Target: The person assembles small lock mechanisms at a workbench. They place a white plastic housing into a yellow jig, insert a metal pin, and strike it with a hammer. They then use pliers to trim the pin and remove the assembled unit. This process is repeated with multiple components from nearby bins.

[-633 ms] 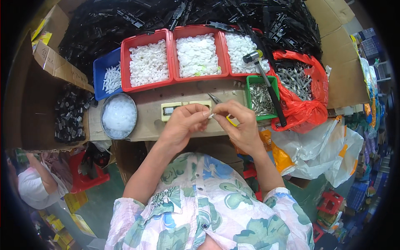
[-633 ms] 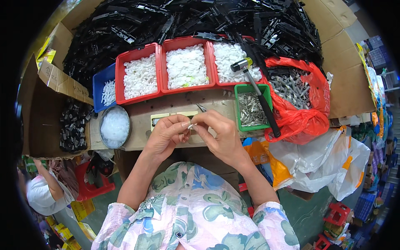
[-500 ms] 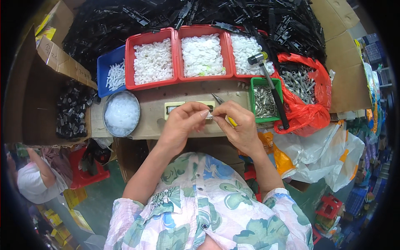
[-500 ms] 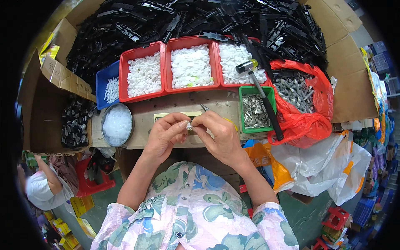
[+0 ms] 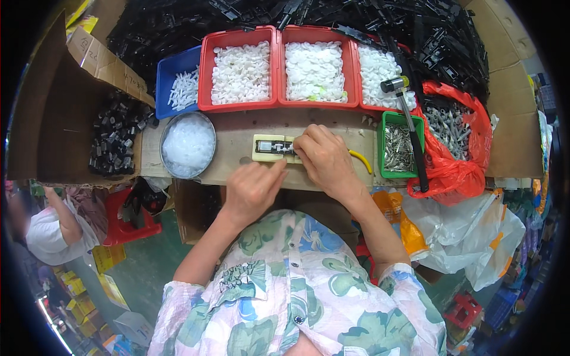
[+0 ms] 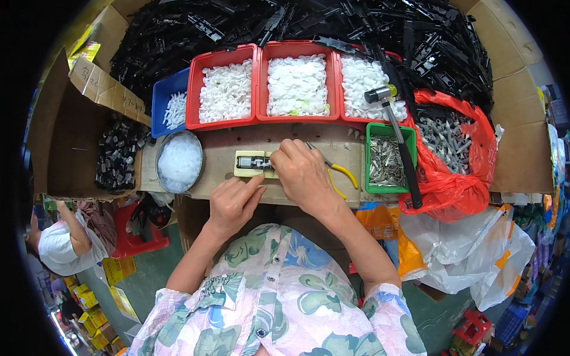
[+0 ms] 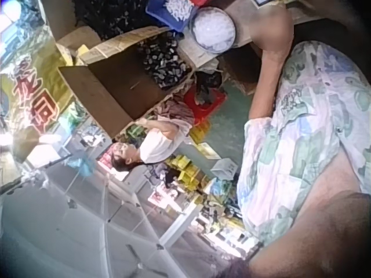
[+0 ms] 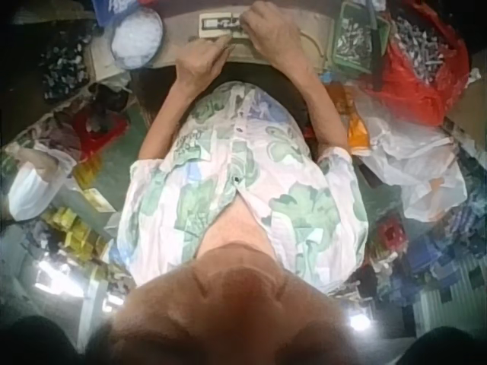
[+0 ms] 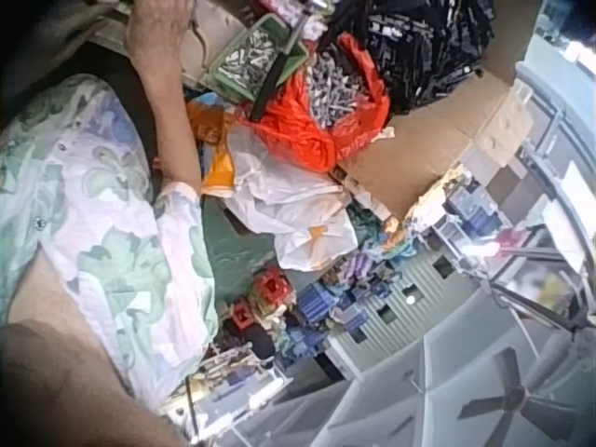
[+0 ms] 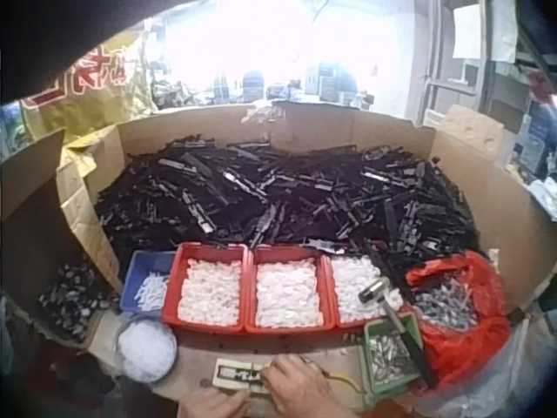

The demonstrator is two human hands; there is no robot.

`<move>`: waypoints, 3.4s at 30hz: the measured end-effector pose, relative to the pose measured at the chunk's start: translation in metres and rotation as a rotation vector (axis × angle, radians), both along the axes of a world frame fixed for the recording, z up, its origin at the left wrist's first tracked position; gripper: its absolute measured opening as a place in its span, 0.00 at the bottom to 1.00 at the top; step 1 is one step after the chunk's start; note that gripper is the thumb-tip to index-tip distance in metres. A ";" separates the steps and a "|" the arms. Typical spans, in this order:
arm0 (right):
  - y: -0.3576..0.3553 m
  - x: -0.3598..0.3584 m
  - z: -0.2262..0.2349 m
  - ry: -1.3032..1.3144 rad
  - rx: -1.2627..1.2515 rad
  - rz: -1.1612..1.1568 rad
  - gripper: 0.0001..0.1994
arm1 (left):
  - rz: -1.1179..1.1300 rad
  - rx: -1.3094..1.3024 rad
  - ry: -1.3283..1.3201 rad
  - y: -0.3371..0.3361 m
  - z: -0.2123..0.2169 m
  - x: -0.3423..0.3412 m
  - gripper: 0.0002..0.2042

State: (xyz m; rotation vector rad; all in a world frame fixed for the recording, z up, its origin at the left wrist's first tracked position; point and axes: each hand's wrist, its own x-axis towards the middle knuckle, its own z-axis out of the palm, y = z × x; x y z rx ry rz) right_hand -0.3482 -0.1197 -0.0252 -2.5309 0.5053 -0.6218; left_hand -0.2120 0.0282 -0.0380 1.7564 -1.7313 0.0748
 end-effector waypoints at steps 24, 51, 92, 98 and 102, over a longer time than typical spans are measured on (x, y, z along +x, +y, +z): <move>-0.060 -0.088 0.060 -0.140 -0.046 -0.274 0.05 | 0.016 0.055 -0.067 -0.008 -0.009 -0.003 0.20; -0.187 -0.221 0.048 0.065 0.005 -0.672 0.07 | 0.450 0.096 0.070 -0.017 0.027 0.212 0.07; -0.081 -0.160 0.080 -0.157 0.241 -0.575 0.07 | 0.249 0.074 0.072 0.019 0.072 0.152 0.05; -0.015 -0.074 0.050 -0.374 0.624 -0.278 0.10 | 0.293 0.145 0.946 0.028 0.077 0.092 0.04; 0.020 -0.027 0.031 -0.544 0.969 -0.116 0.13 | 0.197 0.046 1.230 0.020 0.057 0.054 0.05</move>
